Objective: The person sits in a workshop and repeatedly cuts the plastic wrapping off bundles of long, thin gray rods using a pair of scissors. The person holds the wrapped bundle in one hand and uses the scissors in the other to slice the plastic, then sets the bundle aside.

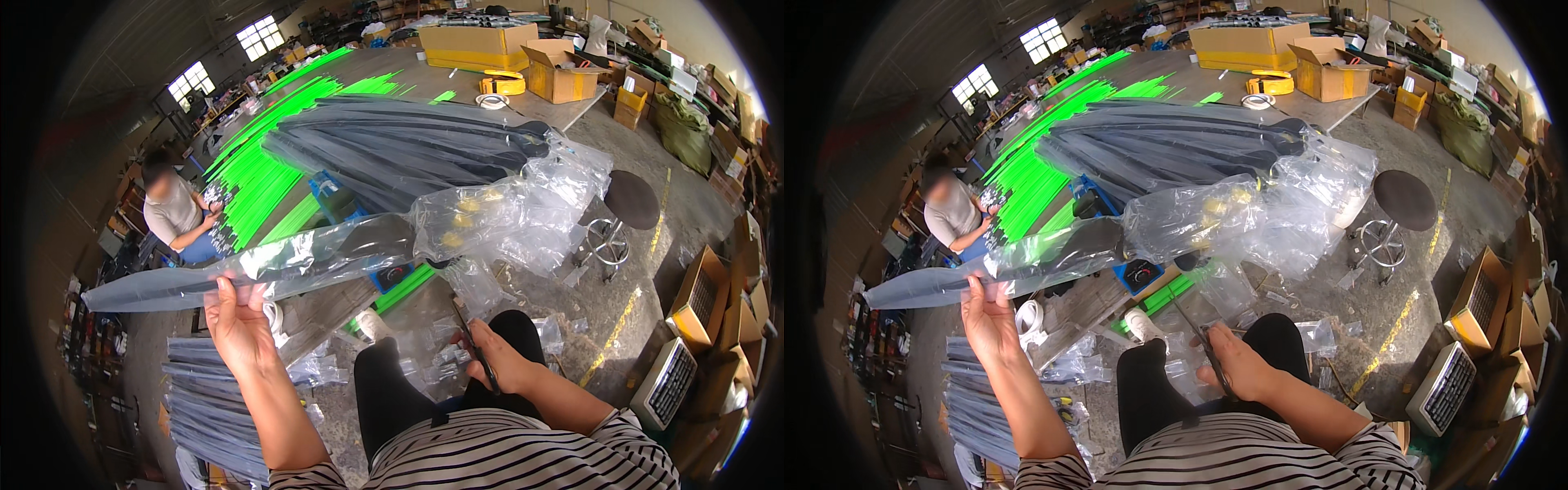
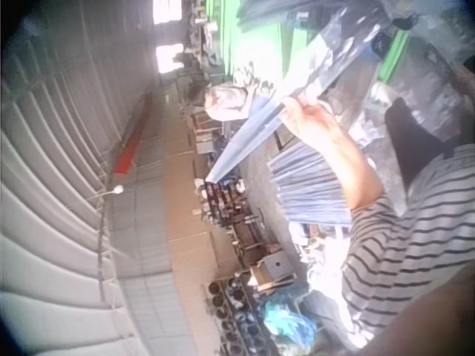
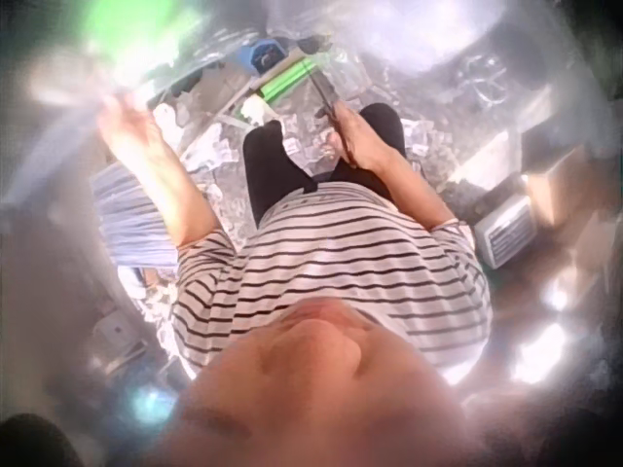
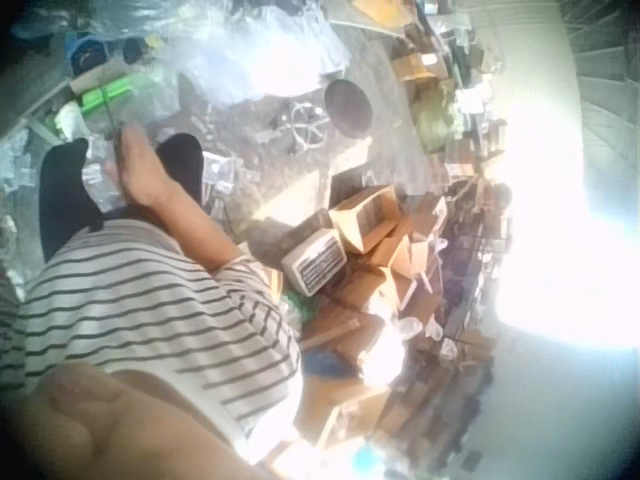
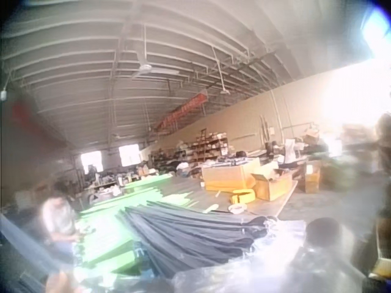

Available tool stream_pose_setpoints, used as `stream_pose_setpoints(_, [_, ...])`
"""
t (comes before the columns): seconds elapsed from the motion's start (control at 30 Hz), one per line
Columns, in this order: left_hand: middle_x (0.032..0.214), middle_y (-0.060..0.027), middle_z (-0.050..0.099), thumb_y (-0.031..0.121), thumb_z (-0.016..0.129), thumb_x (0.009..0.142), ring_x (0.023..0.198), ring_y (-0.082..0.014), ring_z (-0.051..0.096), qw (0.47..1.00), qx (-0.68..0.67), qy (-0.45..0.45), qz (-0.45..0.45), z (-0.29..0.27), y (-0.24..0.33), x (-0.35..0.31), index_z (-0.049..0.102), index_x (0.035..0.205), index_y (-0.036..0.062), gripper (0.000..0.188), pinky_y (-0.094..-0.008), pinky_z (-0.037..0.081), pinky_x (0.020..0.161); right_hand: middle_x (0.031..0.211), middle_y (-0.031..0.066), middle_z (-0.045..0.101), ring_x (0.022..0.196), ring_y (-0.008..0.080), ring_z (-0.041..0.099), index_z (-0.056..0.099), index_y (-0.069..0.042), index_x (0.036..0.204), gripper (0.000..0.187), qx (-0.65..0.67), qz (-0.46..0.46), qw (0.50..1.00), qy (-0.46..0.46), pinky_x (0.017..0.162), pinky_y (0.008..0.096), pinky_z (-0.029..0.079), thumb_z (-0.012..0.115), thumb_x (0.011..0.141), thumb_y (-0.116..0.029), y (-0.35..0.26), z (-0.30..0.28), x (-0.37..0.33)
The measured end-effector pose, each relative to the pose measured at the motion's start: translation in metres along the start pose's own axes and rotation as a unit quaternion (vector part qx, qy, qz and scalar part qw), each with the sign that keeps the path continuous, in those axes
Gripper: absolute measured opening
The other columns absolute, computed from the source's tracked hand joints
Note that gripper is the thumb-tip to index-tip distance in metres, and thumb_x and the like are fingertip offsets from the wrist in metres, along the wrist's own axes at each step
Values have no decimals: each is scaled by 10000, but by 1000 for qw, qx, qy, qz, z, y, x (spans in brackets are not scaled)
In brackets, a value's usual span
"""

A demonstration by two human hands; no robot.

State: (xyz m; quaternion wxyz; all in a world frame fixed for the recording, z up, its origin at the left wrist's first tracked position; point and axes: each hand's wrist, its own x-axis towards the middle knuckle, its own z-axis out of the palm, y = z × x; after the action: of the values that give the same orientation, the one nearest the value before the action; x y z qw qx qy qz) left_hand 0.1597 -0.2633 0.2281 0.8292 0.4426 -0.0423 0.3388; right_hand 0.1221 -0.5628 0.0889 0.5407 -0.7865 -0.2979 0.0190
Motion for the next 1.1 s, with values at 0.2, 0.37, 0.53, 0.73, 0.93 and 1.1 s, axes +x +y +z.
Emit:
stream_pose_setpoints(0.2, [880,-74,582,73,525,835,773,-172,594,997,-6,74,34,-56,12,-30,513,965,32,137,-319,535,637,856,193,470,807,370,481,465,-5,991,384,25,0,1000,-3,714,395,392,481,812,-345,-30,19,25])
stream_pose_setpoints(0.37, [912,-87,565,72,521,837,805,-159,582,994,-1,105,25,-77,23,-42,493,946,2,132,-289,534,675,825,195,475,780,373,485,483,1,922,351,45,-13,999,-17,692,390,397,459,826,-336,-37,34,39])
stream_pose_setpoints(0.53, [892,-81,585,76,527,834,811,-177,596,993,-9,114,23,-98,24,-44,507,959,21,137,-333,547,642,781,197,482,751,381,492,486,18,840,350,38,-19,999,-14,661,383,399,460,824,-331,-49,40,47])
stream_pose_setpoints(0.73, [890,-72,582,85,531,836,797,-154,585,989,5,145,22,-102,21,-47,512,942,32,120,-303,525,623,739,201,481,696,395,493,478,34,785,394,27,-9,1000,0,610,390,398,470,819,-359,-51,45,49])
stream_pose_setpoints(0.93, [892,-68,582,94,537,834,788,-146,582,990,6,139,8,-104,19,-48,521,943,34,125,-284,515,630,686,201,471,637,400,482,480,35,729,422,16,-9,1000,26,561,407,391,495,806,-379,-49,45,47])
stream_pose_setpoints(1.1, [889,-70,582,97,537,834,768,-142,586,991,-2,133,6,-102,19,-47,521,936,24,126,-276,520,628,620,188,455,582,388,467,465,25,636,416,18,-19,998,63,511,409,367,559,779,-354,-48,46,45])
